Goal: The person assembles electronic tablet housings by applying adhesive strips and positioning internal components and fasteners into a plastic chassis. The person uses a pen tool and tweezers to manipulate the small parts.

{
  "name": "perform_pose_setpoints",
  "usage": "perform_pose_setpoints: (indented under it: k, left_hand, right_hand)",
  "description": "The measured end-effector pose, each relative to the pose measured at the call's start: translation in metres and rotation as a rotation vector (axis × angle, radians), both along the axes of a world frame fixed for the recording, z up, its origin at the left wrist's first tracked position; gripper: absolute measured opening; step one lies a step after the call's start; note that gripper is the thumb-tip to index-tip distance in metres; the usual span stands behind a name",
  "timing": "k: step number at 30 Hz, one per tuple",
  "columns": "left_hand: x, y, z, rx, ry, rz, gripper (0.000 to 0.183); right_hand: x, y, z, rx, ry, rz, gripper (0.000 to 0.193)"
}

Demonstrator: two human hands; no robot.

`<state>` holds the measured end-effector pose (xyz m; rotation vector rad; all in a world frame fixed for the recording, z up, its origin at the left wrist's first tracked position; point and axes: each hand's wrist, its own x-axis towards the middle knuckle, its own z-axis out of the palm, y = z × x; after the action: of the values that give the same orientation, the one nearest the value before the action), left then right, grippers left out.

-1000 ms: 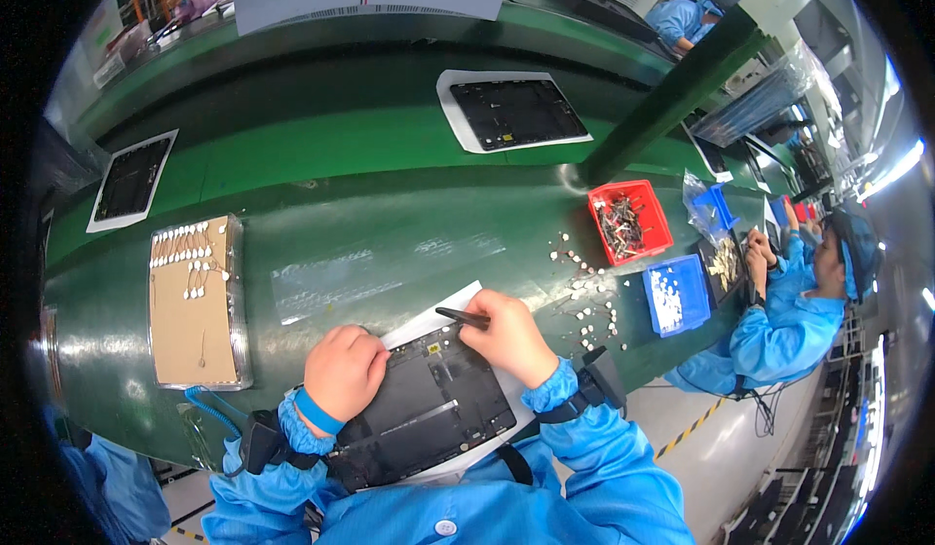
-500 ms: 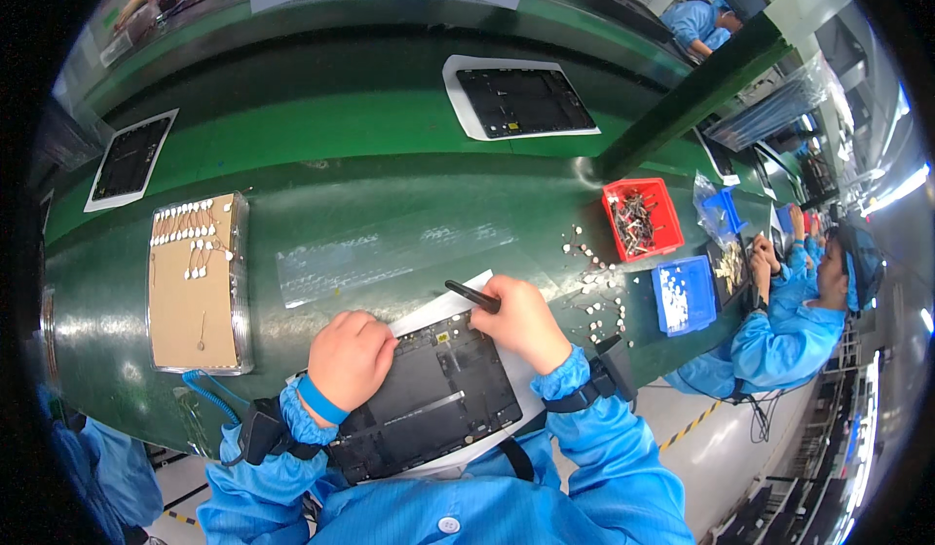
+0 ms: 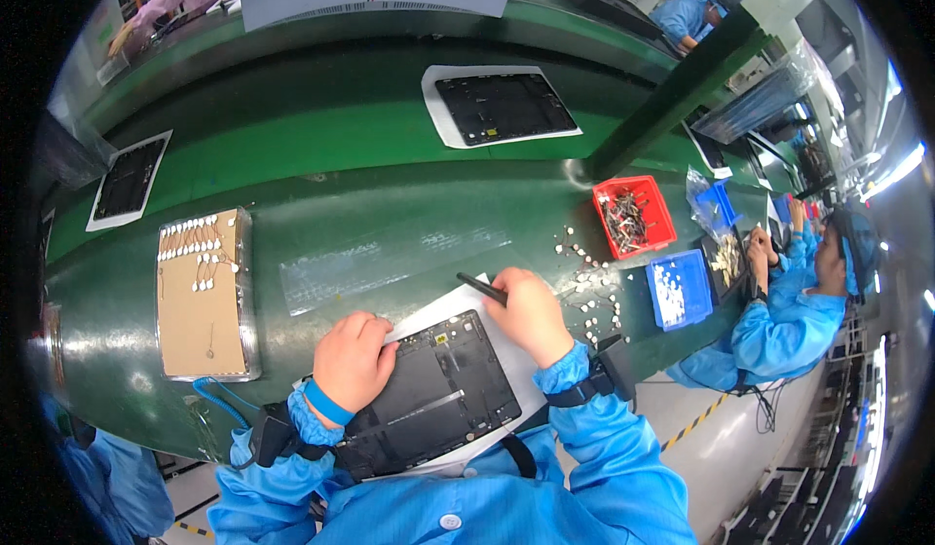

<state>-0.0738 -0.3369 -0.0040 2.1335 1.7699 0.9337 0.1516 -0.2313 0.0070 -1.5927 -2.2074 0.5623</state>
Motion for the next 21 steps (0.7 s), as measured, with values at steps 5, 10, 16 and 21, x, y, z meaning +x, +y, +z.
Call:
perform_pose_setpoints:
  k: [5, 10, 16, 21]
  left_hand:
    - [0.003, 0.003, 0.005, 0.048, 0.005, 0.063, 0.028]
    - [-0.008, 0.003, 0.006, -0.006, 0.024, -0.070, 0.016]
    - [-0.023, 0.016, 0.041, -0.220, -0.235, -0.073, 0.013]
    - [-0.072, 0.114, 0.020, 0.190, -0.881, 0.481, 0.018]
  right_hand:
    - [0.001, -0.006, 0.004, 0.065, 0.047, 0.176, 0.016]
    - [0.004, -0.026, 0.033, -0.145, 0.287, 0.118, 0.016]
    - [0.026, -0.057, 0.067, 0.002, 1.101, -0.104, 0.005]
    - [0.038, -0.067, 0.043, 0.133, 1.378, -0.017, 0.007]
